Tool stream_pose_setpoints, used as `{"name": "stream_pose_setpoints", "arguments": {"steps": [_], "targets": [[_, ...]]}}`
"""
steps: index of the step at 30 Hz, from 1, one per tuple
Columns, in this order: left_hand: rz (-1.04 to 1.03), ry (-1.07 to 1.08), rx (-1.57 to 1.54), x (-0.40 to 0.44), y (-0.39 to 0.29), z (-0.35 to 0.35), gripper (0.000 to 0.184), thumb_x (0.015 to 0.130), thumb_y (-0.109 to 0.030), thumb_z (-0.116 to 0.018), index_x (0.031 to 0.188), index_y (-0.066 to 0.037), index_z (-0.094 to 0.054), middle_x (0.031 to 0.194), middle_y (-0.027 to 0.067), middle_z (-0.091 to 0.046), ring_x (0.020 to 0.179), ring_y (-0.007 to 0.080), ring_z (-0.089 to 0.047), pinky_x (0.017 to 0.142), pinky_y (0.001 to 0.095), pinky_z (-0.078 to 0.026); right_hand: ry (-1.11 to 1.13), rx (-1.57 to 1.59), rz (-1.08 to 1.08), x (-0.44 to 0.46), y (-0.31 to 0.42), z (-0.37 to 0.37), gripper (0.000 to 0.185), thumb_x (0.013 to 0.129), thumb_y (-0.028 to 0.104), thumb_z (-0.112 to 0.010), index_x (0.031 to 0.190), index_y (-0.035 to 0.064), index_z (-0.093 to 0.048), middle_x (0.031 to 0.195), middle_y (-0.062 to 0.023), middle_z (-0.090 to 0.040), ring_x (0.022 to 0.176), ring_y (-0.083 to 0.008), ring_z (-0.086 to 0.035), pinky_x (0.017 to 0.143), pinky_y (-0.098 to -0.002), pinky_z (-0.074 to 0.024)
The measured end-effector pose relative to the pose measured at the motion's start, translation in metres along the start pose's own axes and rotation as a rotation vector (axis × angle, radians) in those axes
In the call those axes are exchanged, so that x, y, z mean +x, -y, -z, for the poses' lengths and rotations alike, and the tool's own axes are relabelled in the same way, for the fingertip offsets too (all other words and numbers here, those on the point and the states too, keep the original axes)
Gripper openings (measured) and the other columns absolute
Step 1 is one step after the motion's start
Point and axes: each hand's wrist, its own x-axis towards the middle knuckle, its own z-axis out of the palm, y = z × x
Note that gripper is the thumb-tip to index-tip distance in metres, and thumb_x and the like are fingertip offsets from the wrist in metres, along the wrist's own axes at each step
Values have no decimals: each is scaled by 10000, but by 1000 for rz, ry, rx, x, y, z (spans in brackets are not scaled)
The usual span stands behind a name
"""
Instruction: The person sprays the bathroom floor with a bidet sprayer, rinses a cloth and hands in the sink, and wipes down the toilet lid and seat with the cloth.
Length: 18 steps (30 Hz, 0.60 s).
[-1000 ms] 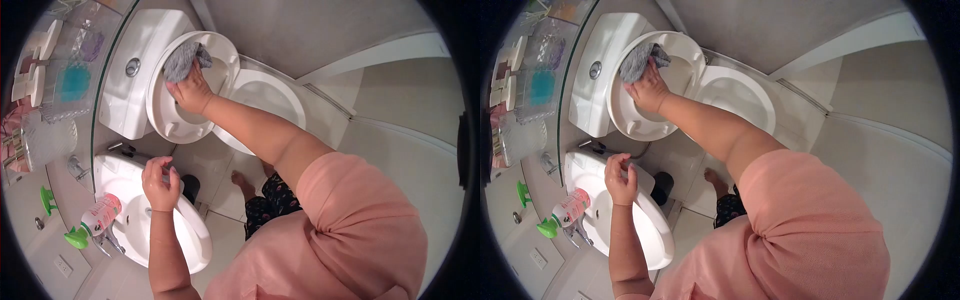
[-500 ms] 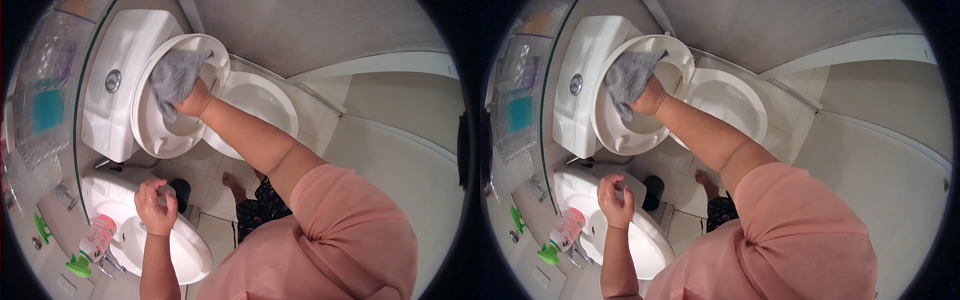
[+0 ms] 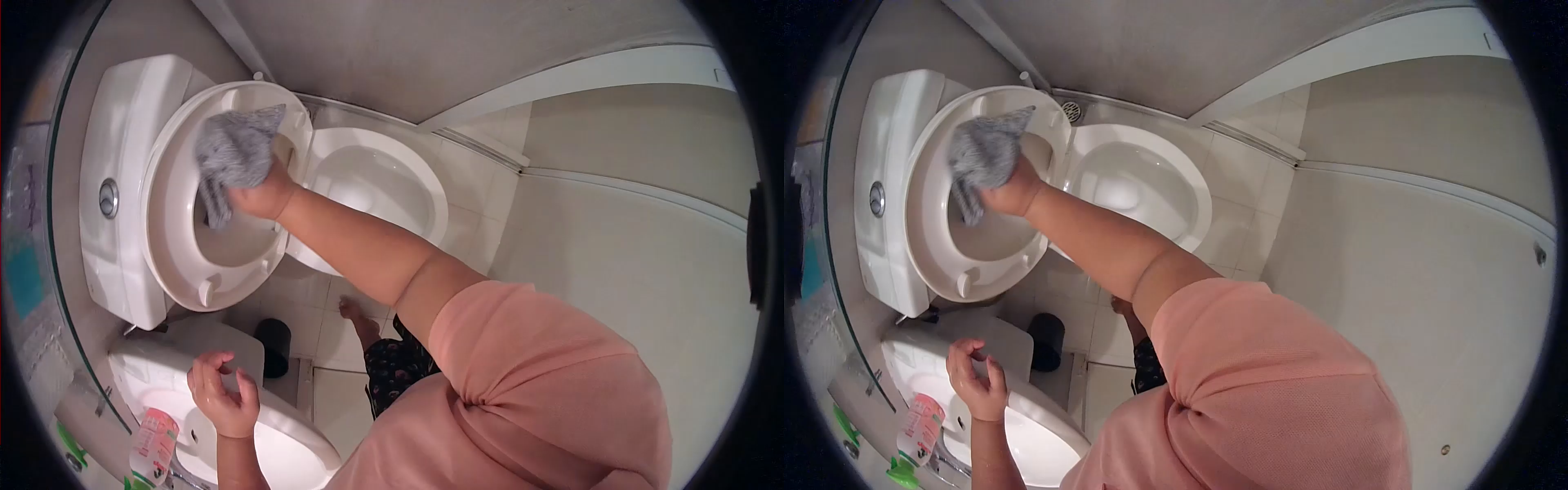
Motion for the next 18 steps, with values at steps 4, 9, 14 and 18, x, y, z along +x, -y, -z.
{"name": "stream_pose_setpoints", "arguments": {"steps": [4, 9, 14, 18], "targets": [[7, 5, 27, 2, 2, -2, 228, 681, -151, -579, 888, -59, -550, 842, 83, -564, 637, 226, -488, 725, 358, -384, -106, -89, -102, -29, -52, 9, 319, 821, 118, -544, 1130, 60, -601, 1141, -169, -604, 1047, -388, -563, 956, -438, -431], [6, 36, 23, -3, 4, -1, 212, 691, -152, -579, 879, -60, -546, 825, 83, -556, 645, 227, -484, 719, 357, -382, 60, 139, -525, -20, -56, 20, 344, 814, 232, -583, 1110, 60, -616, 1197, -193, -570, 1128, -375, -510, 998, -436, -386], [5, 6, -48, -6, 8, -2, 210, 699, -158, -580, 878, -55, -539, 823, 96, -554, 646, 233, -476, 707, 352, -380, -43, -266, -219, -13, -69, -6, 448, 780, 327, -628, 1118, 34, -608, 1207, -224, -550, 1184, -392, -455, 1031, -433, -348], [52, 36, -76, -4, 8, -2, 210, 703, -164, -580, 882, -60, -542, 830, 96, -559, 649, 232, -476, 704, 352, -379, 127, -255, -701, -44, -98, -3, 423, 738, 291, -653, 1050, 8, -613, 1191, -247, -541, 1151, -404, -471, 1018, -449, -354]]}}
